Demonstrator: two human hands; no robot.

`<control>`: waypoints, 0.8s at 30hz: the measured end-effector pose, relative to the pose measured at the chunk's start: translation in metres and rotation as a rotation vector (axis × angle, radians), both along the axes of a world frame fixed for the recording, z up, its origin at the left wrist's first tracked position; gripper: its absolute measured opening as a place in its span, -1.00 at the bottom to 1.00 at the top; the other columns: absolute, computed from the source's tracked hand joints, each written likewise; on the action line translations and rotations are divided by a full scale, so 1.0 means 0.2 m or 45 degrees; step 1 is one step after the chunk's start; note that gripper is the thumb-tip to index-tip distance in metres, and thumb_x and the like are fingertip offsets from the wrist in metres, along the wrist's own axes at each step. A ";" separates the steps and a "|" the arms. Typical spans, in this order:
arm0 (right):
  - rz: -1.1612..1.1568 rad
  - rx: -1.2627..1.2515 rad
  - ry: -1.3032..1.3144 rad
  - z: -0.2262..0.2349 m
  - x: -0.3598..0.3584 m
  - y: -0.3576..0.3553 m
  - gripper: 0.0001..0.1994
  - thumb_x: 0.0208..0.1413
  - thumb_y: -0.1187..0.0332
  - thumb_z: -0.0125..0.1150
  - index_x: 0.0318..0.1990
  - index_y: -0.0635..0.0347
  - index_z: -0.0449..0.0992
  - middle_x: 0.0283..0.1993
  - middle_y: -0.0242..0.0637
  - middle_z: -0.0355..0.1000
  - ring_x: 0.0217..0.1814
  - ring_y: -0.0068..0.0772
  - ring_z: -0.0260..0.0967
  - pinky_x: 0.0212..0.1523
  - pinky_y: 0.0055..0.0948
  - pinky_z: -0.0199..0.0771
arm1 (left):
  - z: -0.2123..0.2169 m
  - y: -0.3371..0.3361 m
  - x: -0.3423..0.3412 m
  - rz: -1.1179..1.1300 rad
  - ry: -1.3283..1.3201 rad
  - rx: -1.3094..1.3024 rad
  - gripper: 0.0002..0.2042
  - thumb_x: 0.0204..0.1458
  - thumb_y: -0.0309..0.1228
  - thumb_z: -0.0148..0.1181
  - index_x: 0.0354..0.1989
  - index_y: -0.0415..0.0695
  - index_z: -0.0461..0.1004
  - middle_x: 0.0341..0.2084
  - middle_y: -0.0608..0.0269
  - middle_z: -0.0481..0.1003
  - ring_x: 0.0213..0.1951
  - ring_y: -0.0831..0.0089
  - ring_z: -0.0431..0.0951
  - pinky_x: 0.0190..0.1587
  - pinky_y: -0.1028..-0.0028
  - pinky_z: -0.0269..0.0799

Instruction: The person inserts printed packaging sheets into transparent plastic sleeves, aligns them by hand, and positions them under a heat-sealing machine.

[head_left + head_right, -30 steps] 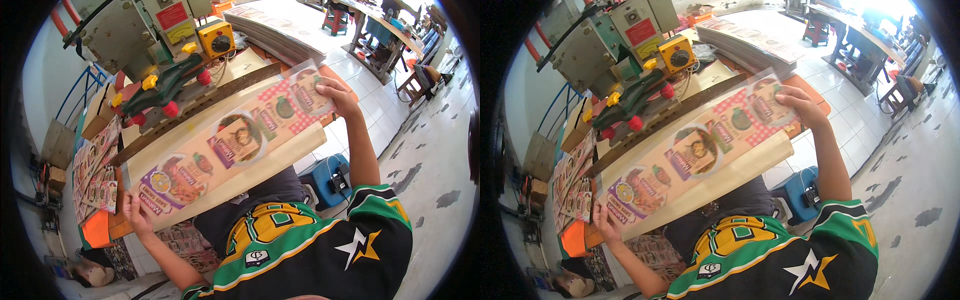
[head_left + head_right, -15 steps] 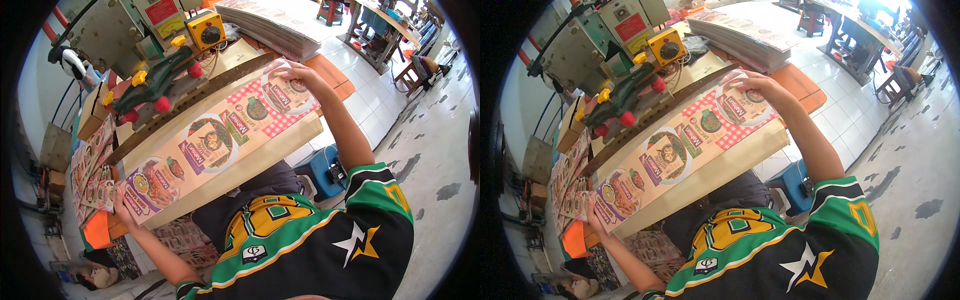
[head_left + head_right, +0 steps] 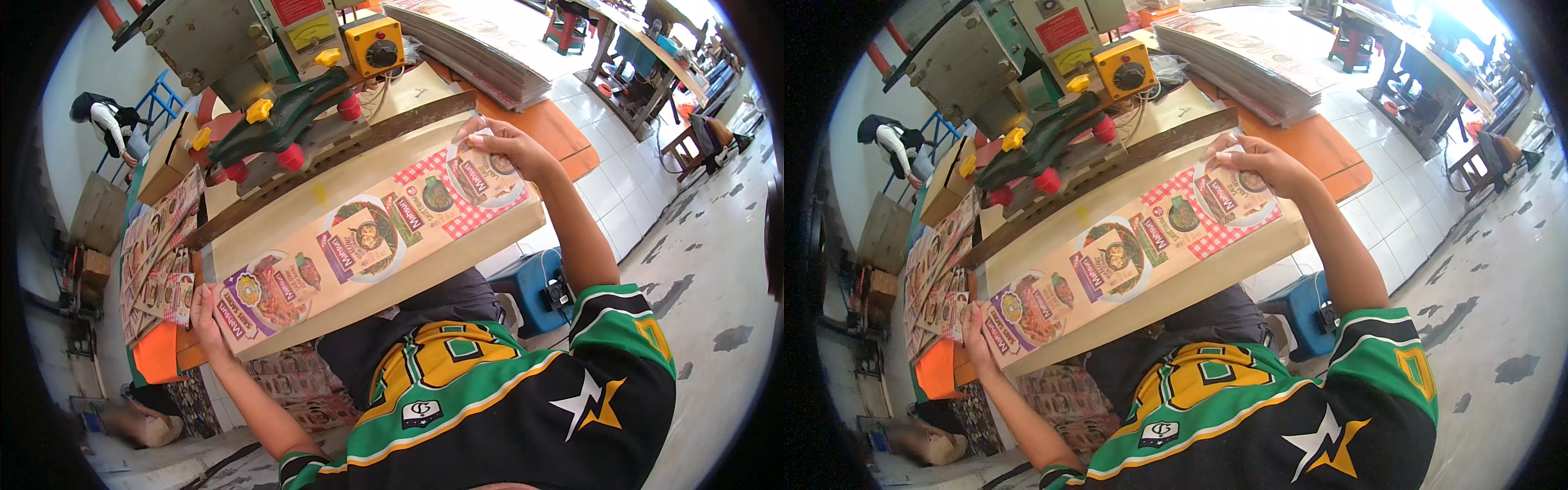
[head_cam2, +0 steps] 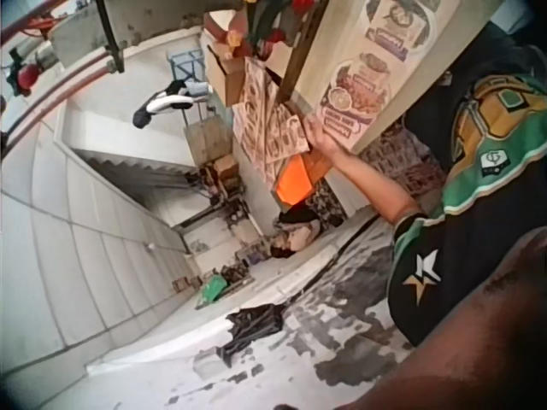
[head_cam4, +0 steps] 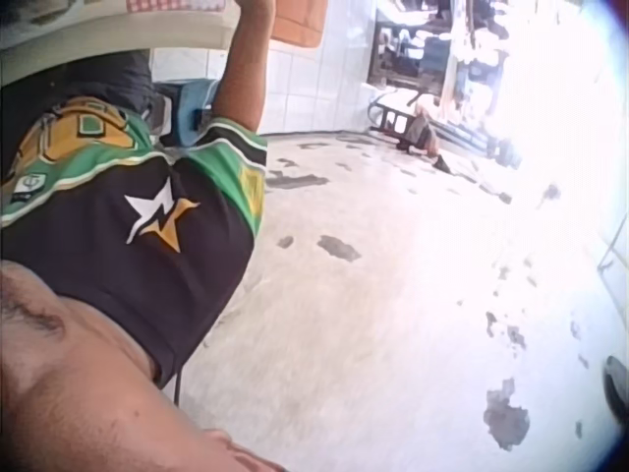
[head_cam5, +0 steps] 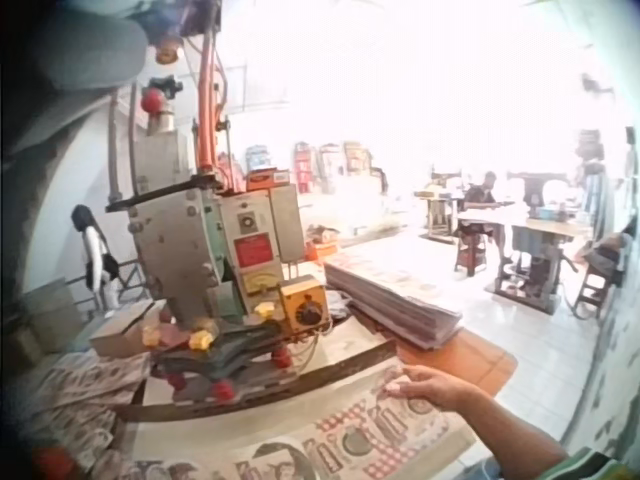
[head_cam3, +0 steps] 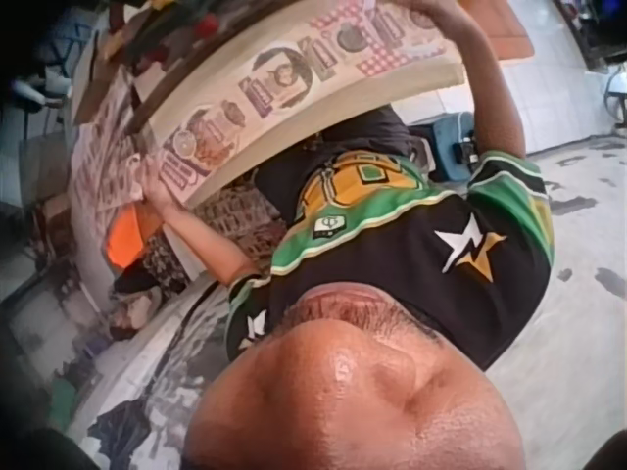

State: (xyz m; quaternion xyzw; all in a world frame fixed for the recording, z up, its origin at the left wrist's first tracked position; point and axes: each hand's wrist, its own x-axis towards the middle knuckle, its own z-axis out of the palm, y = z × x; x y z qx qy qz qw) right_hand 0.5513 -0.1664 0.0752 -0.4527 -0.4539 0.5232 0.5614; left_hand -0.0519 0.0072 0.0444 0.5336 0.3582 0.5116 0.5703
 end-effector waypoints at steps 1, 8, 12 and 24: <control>-0.019 -0.041 -0.132 -0.01 0.00 -0.01 -0.67 0.29 0.26 0.26 0.12 0.20 0.49 -0.13 -0.36 0.55 -0.11 -0.62 0.54 -0.08 -0.57 0.56 | 0.01 -0.01 0.01 0.008 0.000 0.001 -0.80 0.36 -0.29 0.12 -0.20 -0.19 0.46 -0.35 0.32 0.52 -0.33 0.62 0.53 -0.22 0.58 0.49; -0.157 -0.011 -0.813 0.05 0.00 -0.07 -0.70 0.17 0.17 0.43 -0.09 0.20 0.65 -0.39 -0.51 0.52 -0.46 -0.77 0.36 -0.46 -0.65 0.38 | 0.02 0.07 -0.20 -0.008 0.244 0.340 -0.73 0.31 -0.25 0.21 -0.08 -0.25 0.51 -0.22 0.31 0.55 -0.17 0.61 0.52 -0.04 0.57 0.43; -0.201 0.073 -0.703 0.01 0.02 -0.11 -0.67 0.15 0.14 0.45 -0.15 0.24 0.64 -0.48 -0.49 0.46 -0.53 -0.73 0.29 -0.53 -0.63 0.33 | 0.02 0.05 -0.22 0.050 0.307 0.541 -0.75 0.28 -0.26 0.26 -0.20 -0.25 0.54 -0.25 0.30 0.57 -0.21 0.61 0.50 -0.09 0.54 0.43; -0.092 -0.202 -0.732 -0.07 -0.04 -0.17 -0.74 0.32 0.20 0.27 -0.16 0.26 0.55 -0.51 -0.54 0.36 -0.53 -0.77 0.26 -0.52 -0.62 0.25 | -0.11 -0.09 -0.09 0.064 0.487 0.149 -0.70 0.29 -0.41 0.22 0.10 -0.31 0.45 -0.47 0.47 0.47 -0.42 0.74 0.32 -0.32 0.66 0.23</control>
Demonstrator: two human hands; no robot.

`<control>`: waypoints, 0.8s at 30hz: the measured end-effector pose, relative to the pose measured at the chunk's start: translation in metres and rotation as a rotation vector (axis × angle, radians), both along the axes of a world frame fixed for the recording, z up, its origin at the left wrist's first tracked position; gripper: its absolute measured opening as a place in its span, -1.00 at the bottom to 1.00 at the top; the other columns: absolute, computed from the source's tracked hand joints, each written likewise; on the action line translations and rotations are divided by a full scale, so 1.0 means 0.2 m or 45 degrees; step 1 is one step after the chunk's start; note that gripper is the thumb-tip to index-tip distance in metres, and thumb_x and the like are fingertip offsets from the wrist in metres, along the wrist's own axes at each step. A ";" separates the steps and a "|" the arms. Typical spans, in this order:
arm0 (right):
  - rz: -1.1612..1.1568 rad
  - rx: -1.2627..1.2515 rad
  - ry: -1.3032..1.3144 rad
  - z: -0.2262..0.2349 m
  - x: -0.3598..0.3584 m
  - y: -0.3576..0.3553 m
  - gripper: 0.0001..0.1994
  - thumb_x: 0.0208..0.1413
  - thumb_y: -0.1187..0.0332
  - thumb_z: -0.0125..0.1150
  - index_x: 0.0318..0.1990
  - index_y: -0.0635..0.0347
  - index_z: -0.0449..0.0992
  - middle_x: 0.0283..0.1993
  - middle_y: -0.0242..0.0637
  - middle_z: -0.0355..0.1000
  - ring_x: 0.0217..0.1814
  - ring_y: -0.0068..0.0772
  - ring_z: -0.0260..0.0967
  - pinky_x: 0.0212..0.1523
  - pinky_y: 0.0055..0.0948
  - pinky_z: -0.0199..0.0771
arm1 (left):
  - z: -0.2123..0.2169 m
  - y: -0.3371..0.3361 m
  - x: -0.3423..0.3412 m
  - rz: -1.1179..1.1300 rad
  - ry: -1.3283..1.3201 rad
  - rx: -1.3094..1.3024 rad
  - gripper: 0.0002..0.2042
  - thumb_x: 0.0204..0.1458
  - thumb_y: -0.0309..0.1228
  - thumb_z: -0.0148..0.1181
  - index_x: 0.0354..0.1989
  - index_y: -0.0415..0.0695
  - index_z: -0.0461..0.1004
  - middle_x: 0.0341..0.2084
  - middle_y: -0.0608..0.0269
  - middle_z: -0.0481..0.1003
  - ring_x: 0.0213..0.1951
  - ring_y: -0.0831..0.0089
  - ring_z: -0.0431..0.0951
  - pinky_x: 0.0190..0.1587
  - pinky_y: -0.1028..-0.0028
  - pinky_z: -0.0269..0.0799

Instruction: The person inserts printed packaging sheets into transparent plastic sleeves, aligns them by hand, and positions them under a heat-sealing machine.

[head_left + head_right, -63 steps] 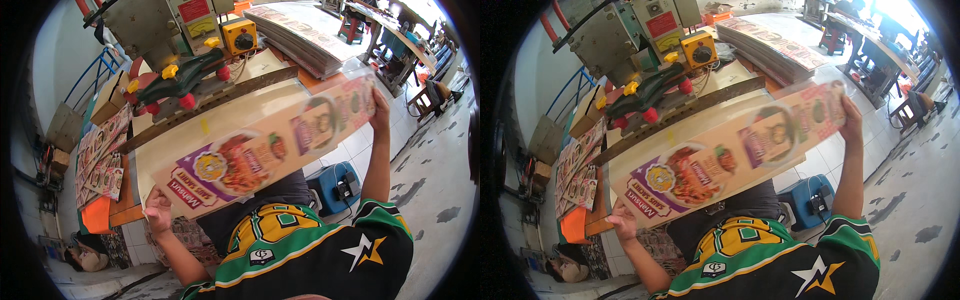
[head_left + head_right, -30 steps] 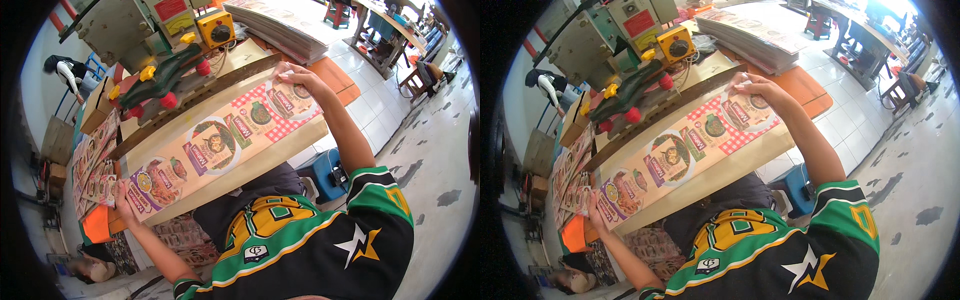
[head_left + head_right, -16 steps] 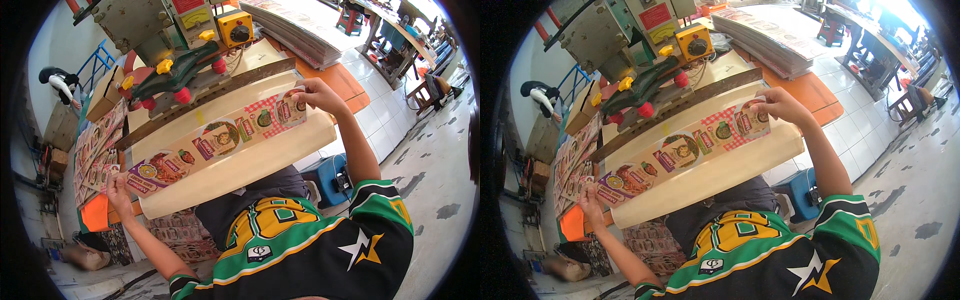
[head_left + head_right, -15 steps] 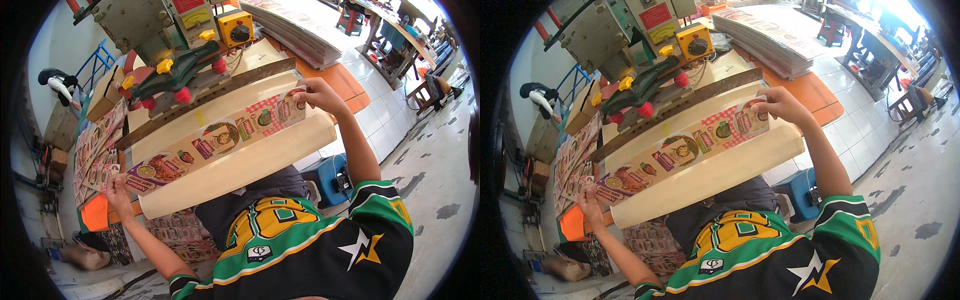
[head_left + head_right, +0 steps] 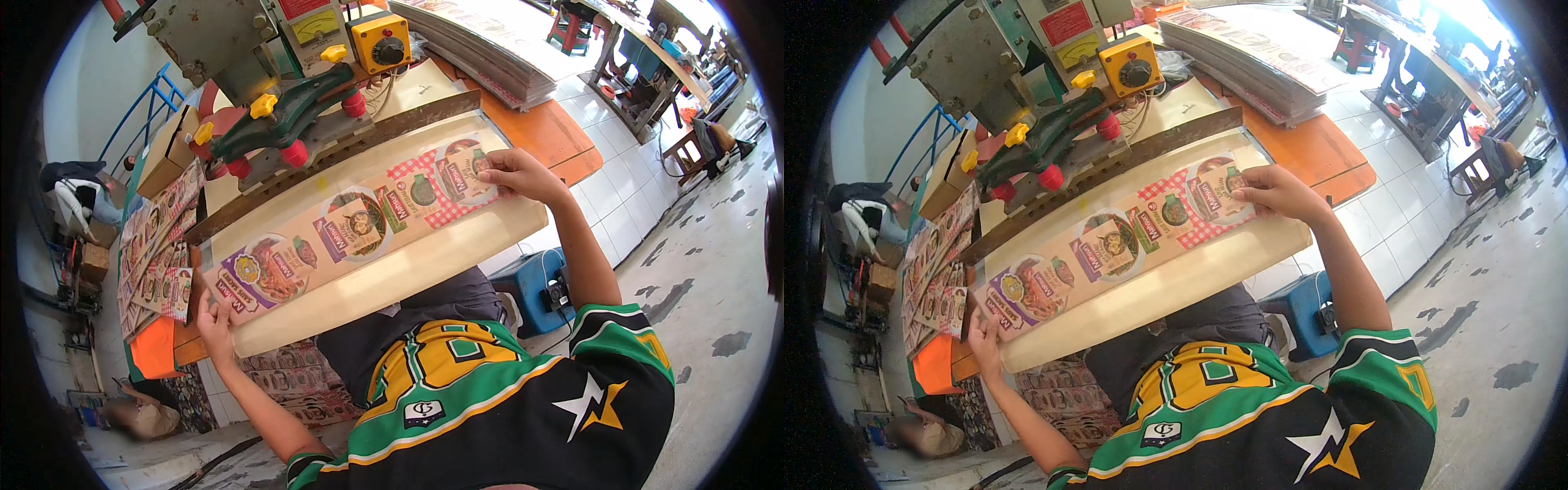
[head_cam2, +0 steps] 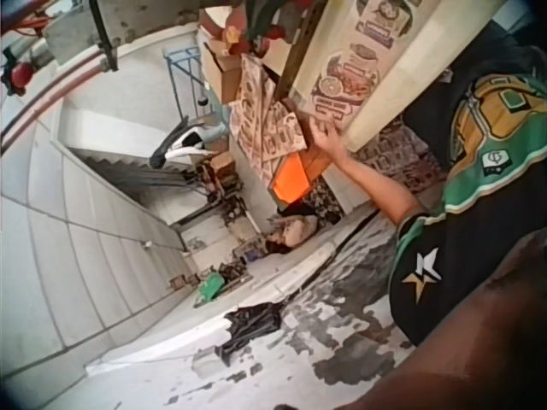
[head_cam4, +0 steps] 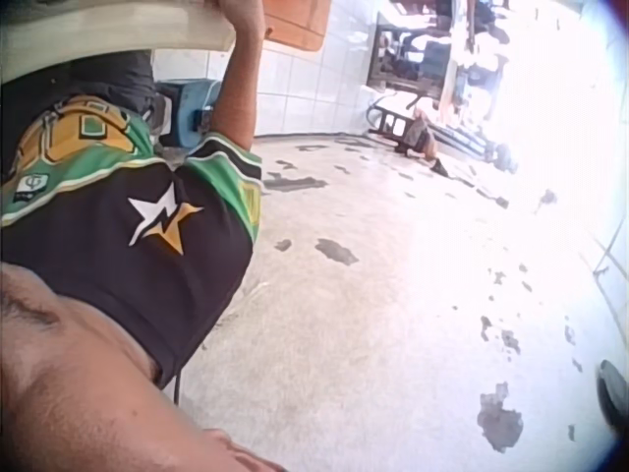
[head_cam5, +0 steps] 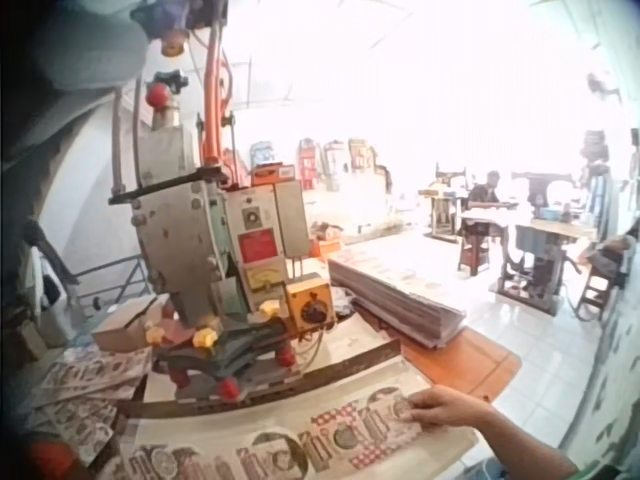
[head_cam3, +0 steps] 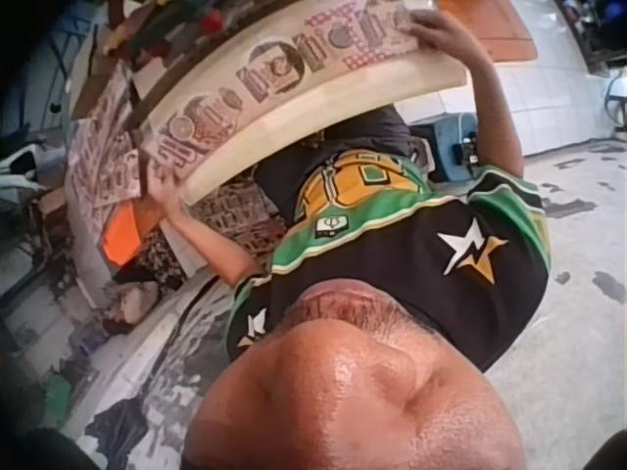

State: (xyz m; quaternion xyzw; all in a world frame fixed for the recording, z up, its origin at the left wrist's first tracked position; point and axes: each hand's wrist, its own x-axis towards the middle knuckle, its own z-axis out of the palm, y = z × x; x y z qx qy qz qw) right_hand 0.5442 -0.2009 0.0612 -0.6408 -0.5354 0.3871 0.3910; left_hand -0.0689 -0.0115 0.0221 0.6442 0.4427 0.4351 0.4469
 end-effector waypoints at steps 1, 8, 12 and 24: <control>-0.008 -0.048 -0.009 0.01 -0.01 0.00 -0.73 0.32 0.20 0.27 -0.09 0.26 0.55 -0.51 -0.55 0.34 -0.52 -0.78 0.23 -0.51 -0.62 0.21 | 0.02 0.00 0.04 0.051 -0.013 -0.035 -0.62 0.30 -0.43 0.18 0.24 -0.30 0.39 -0.50 0.48 0.43 -0.44 0.74 0.28 -0.34 0.66 0.20; -0.184 0.123 -0.163 -0.10 -0.06 0.11 -0.57 0.32 0.24 0.22 0.27 0.18 0.42 -0.46 -0.34 0.48 -0.46 -0.57 0.40 -0.41 -0.44 0.36 | 0.06 0.07 0.15 0.197 0.325 0.097 -0.57 0.32 -0.49 0.07 0.36 -0.16 0.34 -0.51 0.46 0.37 -0.46 0.70 0.22 -0.35 0.62 0.19; -0.299 0.159 -0.614 -0.06 -0.13 0.16 -0.64 0.31 0.21 0.14 0.20 0.04 0.52 -0.41 -0.14 0.55 -0.40 -0.28 0.50 -0.30 -0.26 0.43 | 0.11 0.08 0.26 0.257 0.699 0.176 -0.65 0.27 -0.49 0.04 0.21 -0.15 0.51 -0.36 0.19 0.54 -0.37 0.49 0.43 -0.21 0.47 0.37; -0.453 0.198 -0.891 -0.10 -0.11 0.31 -0.68 0.34 0.07 0.06 0.10 -0.18 0.65 -0.12 -0.02 0.62 -0.07 0.05 0.56 -0.04 -0.07 0.49 | 0.04 0.28 0.27 0.224 0.828 0.337 -0.66 0.25 -0.35 0.01 0.15 -0.03 0.57 -0.05 -0.13 0.60 0.00 -0.03 0.60 0.07 0.26 0.46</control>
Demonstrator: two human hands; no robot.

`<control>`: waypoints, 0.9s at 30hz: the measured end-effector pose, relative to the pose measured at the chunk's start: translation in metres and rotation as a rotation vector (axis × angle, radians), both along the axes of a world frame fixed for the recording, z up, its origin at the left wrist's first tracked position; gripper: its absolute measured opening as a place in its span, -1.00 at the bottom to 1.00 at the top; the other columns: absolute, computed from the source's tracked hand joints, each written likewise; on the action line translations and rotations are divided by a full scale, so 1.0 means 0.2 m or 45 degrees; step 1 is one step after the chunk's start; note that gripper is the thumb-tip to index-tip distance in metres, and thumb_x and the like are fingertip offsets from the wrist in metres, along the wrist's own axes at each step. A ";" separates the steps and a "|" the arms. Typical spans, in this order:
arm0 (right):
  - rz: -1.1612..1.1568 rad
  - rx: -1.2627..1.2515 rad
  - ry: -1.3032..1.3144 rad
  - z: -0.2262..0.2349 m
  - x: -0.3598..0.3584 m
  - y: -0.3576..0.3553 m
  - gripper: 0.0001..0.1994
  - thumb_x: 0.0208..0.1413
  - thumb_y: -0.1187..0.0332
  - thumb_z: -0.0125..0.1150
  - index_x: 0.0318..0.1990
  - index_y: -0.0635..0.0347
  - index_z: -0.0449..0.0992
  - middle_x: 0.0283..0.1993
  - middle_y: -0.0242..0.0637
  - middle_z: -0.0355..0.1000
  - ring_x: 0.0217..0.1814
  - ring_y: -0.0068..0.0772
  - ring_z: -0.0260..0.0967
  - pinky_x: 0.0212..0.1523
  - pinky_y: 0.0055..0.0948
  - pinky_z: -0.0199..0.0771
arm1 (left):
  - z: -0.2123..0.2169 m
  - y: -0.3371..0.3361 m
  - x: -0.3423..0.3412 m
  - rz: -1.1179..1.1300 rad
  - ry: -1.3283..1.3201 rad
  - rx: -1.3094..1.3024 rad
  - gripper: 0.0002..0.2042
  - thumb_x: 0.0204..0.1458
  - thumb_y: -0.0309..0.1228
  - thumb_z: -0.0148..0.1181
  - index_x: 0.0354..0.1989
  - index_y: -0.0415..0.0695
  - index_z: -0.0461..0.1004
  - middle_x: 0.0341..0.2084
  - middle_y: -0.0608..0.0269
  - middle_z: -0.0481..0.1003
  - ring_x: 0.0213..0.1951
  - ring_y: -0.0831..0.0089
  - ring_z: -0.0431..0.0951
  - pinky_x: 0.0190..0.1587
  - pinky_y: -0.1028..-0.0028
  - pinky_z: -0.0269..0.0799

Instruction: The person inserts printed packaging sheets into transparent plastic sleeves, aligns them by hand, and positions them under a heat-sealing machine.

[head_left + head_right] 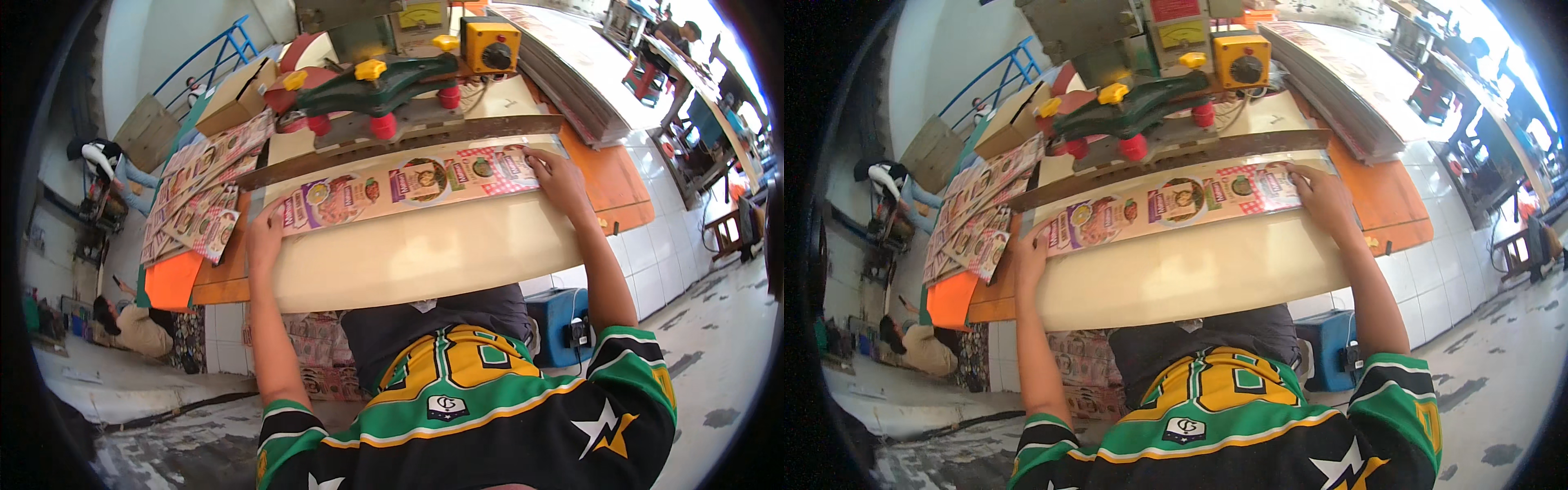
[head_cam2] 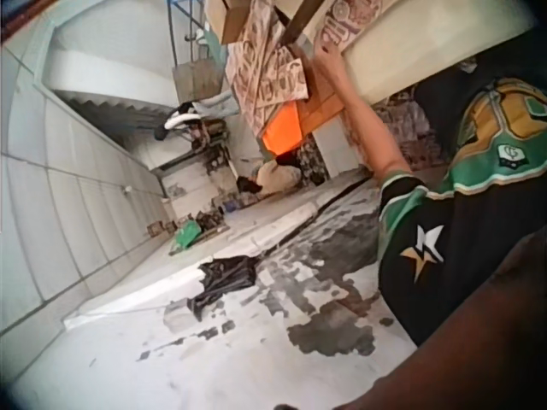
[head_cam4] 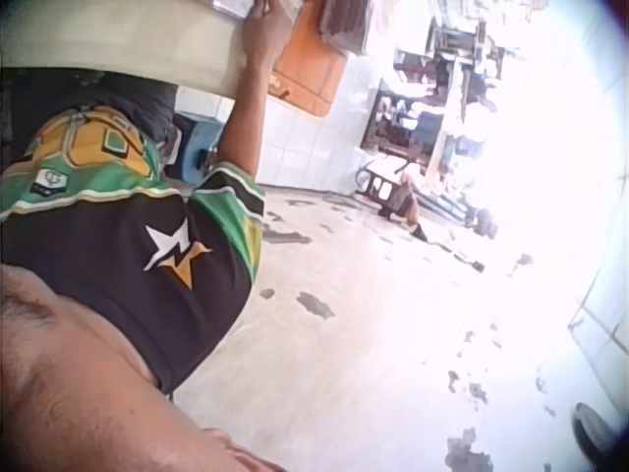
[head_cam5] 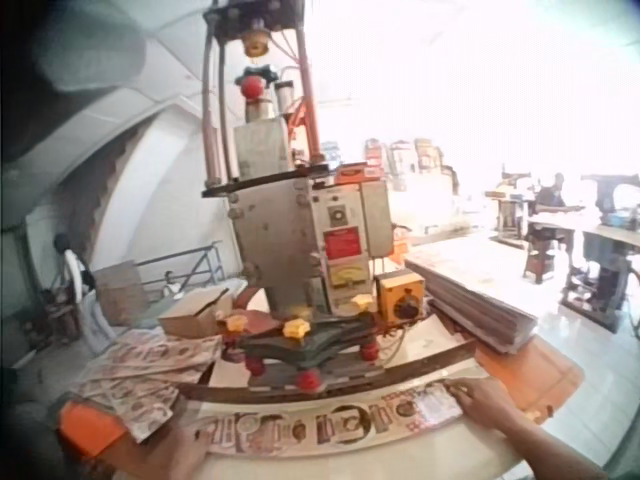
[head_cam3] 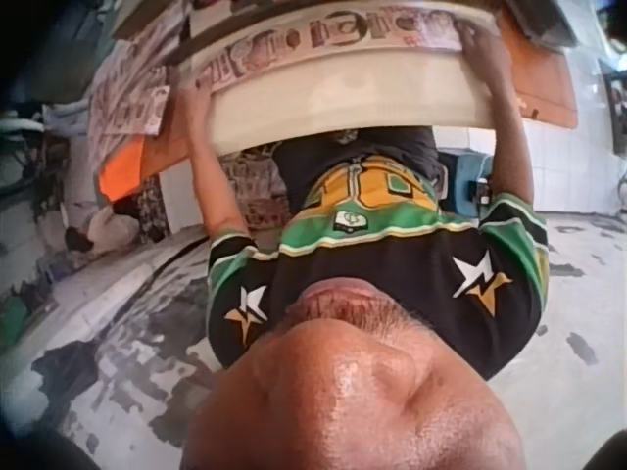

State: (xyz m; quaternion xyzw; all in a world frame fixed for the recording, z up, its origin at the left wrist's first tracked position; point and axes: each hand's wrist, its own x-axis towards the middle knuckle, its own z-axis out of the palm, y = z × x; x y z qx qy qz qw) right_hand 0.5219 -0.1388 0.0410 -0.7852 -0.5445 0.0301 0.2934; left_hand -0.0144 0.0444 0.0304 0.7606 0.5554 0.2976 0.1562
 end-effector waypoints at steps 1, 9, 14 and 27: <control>0.017 0.003 -0.001 -0.01 0.00 0.01 -0.68 0.34 0.07 0.06 0.10 -0.18 0.65 -0.12 -0.02 0.62 -0.07 0.05 0.56 -0.04 -0.07 0.49 | 0.01 0.01 0.01 0.017 -0.001 0.003 -0.66 0.25 -0.35 0.01 0.15 -0.03 0.57 -0.05 -0.13 0.60 0.00 -0.03 0.60 0.07 0.26 0.46; -0.154 -0.001 -0.085 -0.05 -0.02 0.04 -0.70 0.29 0.01 0.12 0.04 -0.27 0.68 -0.22 -0.11 0.63 -0.16 0.01 0.58 -0.11 -0.09 0.50 | -0.05 0.03 0.03 0.156 0.057 0.050 -0.68 0.26 -0.29 0.03 0.12 0.11 0.62 -0.18 -0.13 0.61 -0.15 -0.01 0.61 -0.09 0.24 0.50; -0.140 0.100 -0.074 -0.03 -0.03 0.02 -0.72 0.24 0.03 0.17 -0.06 -0.17 0.71 -0.24 -0.17 0.64 -0.17 -0.03 0.58 -0.15 -0.09 0.48 | -0.07 0.06 0.01 0.186 -0.017 0.017 -0.67 0.22 -0.34 0.06 0.10 0.09 0.64 -0.33 -0.08 0.60 -0.36 0.14 0.55 -0.21 0.29 0.46; -0.207 0.154 -0.090 -0.10 0.01 0.04 -0.68 0.27 -0.03 0.15 -0.01 -0.22 0.71 -0.21 -0.25 0.65 -0.12 -0.09 0.54 -0.08 -0.15 0.45 | -0.10 0.07 0.03 0.006 -0.056 0.165 -0.65 0.32 -0.19 0.07 0.20 0.07 0.57 -0.23 0.05 0.64 -0.28 0.42 0.58 -0.14 0.41 0.46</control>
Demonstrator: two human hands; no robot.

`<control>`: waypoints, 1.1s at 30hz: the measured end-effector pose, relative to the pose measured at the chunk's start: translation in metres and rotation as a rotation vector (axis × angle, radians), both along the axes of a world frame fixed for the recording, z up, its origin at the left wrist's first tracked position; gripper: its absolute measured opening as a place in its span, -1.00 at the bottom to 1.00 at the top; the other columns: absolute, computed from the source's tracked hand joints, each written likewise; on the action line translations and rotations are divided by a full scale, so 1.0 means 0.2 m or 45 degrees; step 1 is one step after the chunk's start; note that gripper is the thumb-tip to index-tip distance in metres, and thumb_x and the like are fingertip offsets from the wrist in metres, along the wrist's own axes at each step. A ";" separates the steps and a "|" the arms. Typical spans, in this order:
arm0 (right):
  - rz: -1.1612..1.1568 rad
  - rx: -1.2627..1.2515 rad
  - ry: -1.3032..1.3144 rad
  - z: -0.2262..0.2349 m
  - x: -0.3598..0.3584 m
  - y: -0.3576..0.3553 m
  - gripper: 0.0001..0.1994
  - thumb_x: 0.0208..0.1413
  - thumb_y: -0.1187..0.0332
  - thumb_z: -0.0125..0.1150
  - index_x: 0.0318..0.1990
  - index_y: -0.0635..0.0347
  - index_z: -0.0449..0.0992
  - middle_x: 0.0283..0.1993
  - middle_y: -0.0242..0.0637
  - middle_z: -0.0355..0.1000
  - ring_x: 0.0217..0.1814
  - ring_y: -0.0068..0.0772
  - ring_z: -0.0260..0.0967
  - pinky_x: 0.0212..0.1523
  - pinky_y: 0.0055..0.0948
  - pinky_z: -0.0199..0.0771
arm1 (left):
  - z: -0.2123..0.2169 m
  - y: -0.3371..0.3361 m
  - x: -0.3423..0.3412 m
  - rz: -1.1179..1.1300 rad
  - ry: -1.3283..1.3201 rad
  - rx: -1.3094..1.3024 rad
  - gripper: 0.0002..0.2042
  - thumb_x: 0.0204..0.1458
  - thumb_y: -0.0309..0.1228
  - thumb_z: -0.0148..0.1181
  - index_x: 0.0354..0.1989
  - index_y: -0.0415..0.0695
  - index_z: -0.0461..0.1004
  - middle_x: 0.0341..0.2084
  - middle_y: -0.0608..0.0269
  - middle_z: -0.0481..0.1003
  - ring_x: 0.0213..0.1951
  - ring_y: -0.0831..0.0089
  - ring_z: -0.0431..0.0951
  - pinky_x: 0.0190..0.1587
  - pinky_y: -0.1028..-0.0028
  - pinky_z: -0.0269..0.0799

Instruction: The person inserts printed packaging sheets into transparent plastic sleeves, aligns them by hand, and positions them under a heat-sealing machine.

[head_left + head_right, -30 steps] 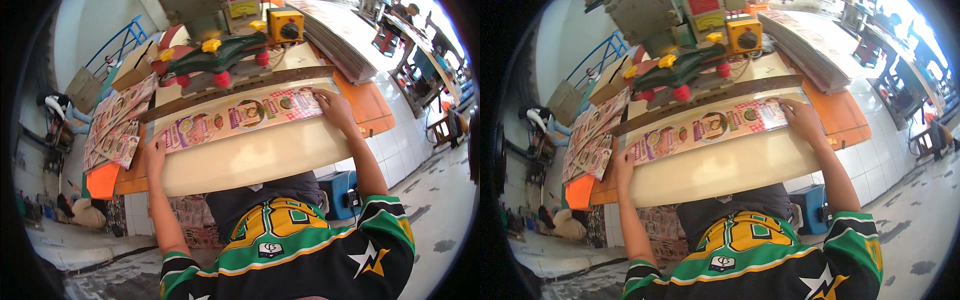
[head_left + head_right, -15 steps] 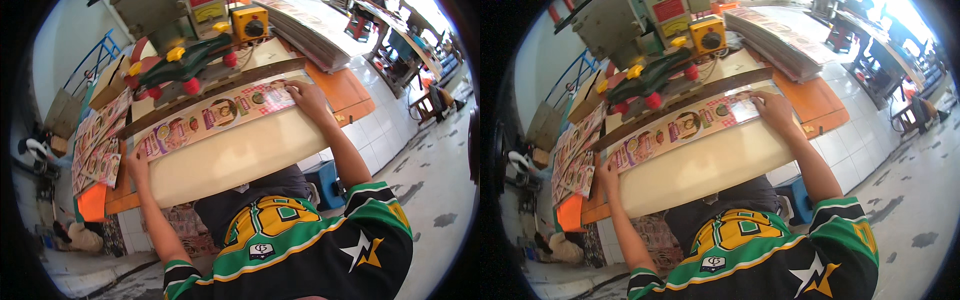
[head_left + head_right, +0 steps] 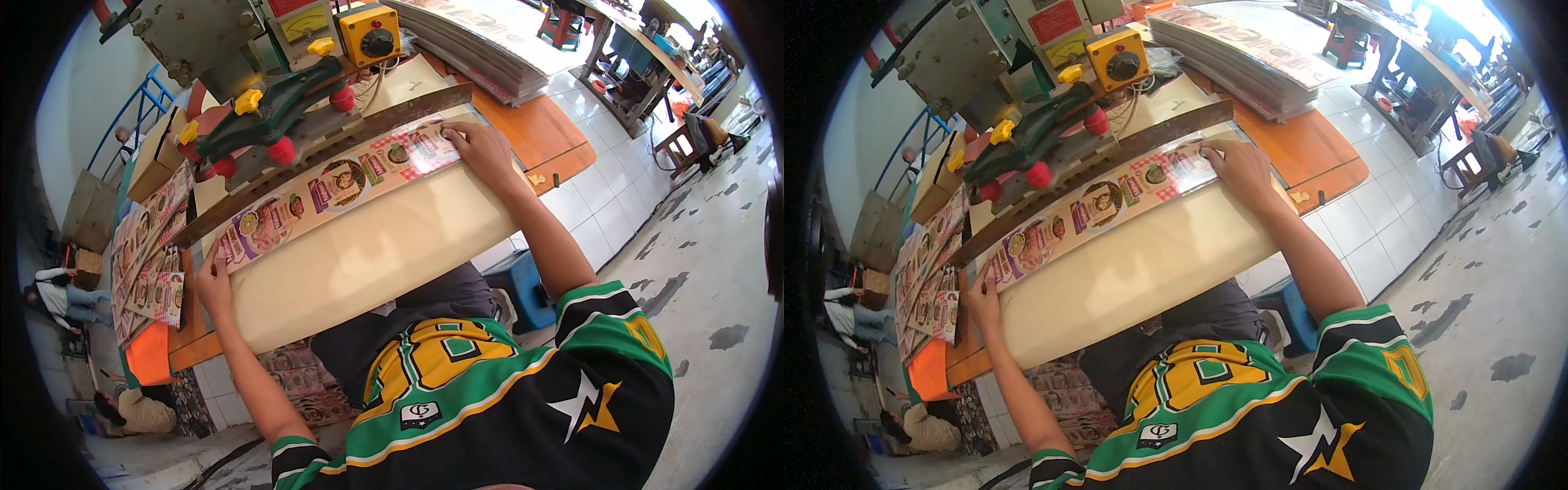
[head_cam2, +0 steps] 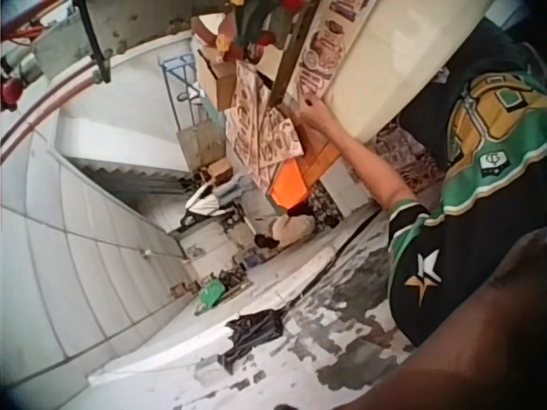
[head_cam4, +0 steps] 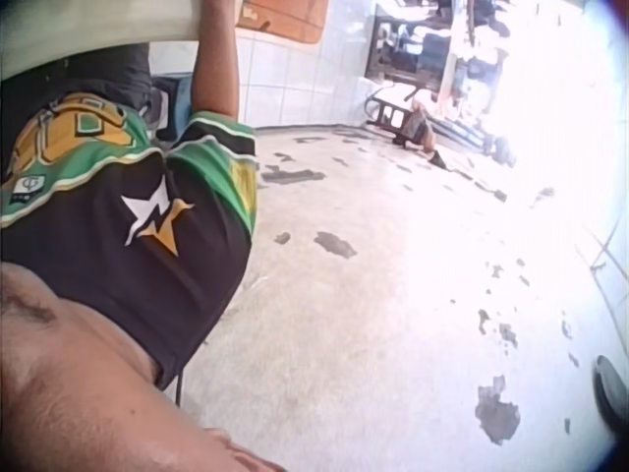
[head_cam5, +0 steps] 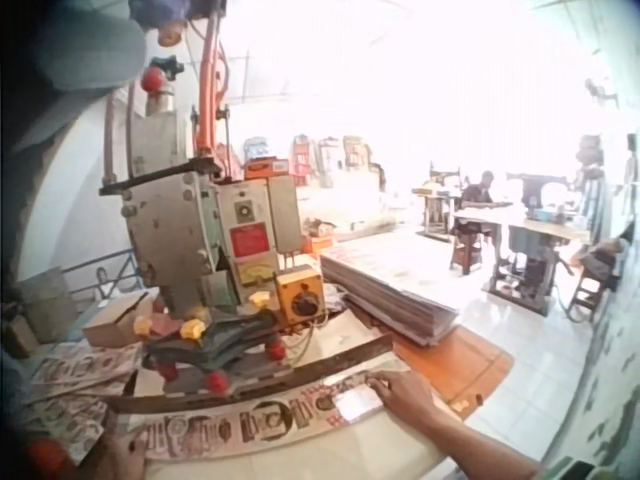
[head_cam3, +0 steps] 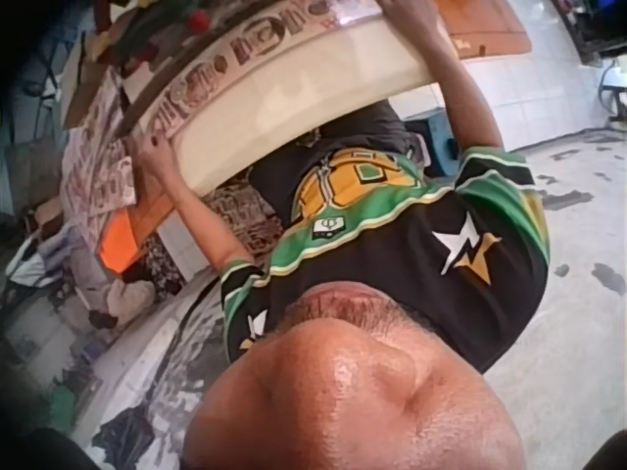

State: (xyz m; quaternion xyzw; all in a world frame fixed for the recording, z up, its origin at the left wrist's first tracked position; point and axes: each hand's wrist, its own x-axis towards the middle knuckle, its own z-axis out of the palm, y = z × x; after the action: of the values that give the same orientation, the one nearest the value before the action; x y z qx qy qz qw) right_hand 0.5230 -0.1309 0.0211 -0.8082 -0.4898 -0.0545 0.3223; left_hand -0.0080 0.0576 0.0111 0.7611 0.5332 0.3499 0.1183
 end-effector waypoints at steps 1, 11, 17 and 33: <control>0.005 0.030 0.030 0.00 0.00 0.00 -0.68 0.27 -0.04 0.14 -0.02 -0.22 0.71 -0.21 -0.24 0.65 -0.12 -0.09 0.55 -0.08 -0.15 0.46 | 0.01 -0.01 0.00 -0.001 0.031 -0.009 -0.64 0.33 -0.17 0.07 0.21 0.07 0.57 -0.19 0.06 0.65 -0.25 0.41 0.59 -0.12 0.43 0.46; -0.007 0.001 0.023 0.04 -0.02 0.00 -0.73 0.25 0.03 0.18 -0.07 -0.19 0.73 -0.25 -0.18 0.64 -0.20 -0.04 0.57 -0.14 -0.12 0.46 | 0.07 -0.03 0.06 0.127 0.083 -0.149 -0.64 0.33 -0.17 0.05 0.19 0.03 0.57 -0.11 0.07 0.66 -0.16 0.31 0.65 -0.06 0.39 0.48; 0.050 -0.026 -0.046 -0.01 0.02 0.01 -0.70 0.27 -0.02 0.16 -0.02 -0.22 0.71 -0.27 -0.20 0.64 -0.18 -0.05 0.56 -0.18 -0.12 0.48 | 0.05 -0.03 0.04 0.086 0.060 -0.091 -0.64 0.34 -0.20 0.03 0.17 -0.05 0.58 -0.09 0.00 0.65 -0.15 0.26 0.65 -0.04 0.38 0.48; 0.067 -0.012 -0.037 0.03 0.00 0.00 -0.73 0.22 0.04 0.20 -0.06 -0.19 0.72 -0.28 -0.14 0.63 -0.22 -0.01 0.57 -0.16 -0.08 0.49 | 0.02 -0.02 0.02 0.103 -0.059 -0.082 -0.67 0.33 -0.29 0.02 0.16 0.01 0.60 -0.21 -0.06 0.63 -0.28 0.31 0.58 -0.11 0.39 0.47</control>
State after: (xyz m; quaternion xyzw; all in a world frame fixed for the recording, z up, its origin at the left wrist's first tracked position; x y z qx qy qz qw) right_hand 0.5223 -0.1310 0.0262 -0.7958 -0.5157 -0.0555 0.3125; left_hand -0.0044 0.0532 0.0145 0.7263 0.5718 0.3545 0.1407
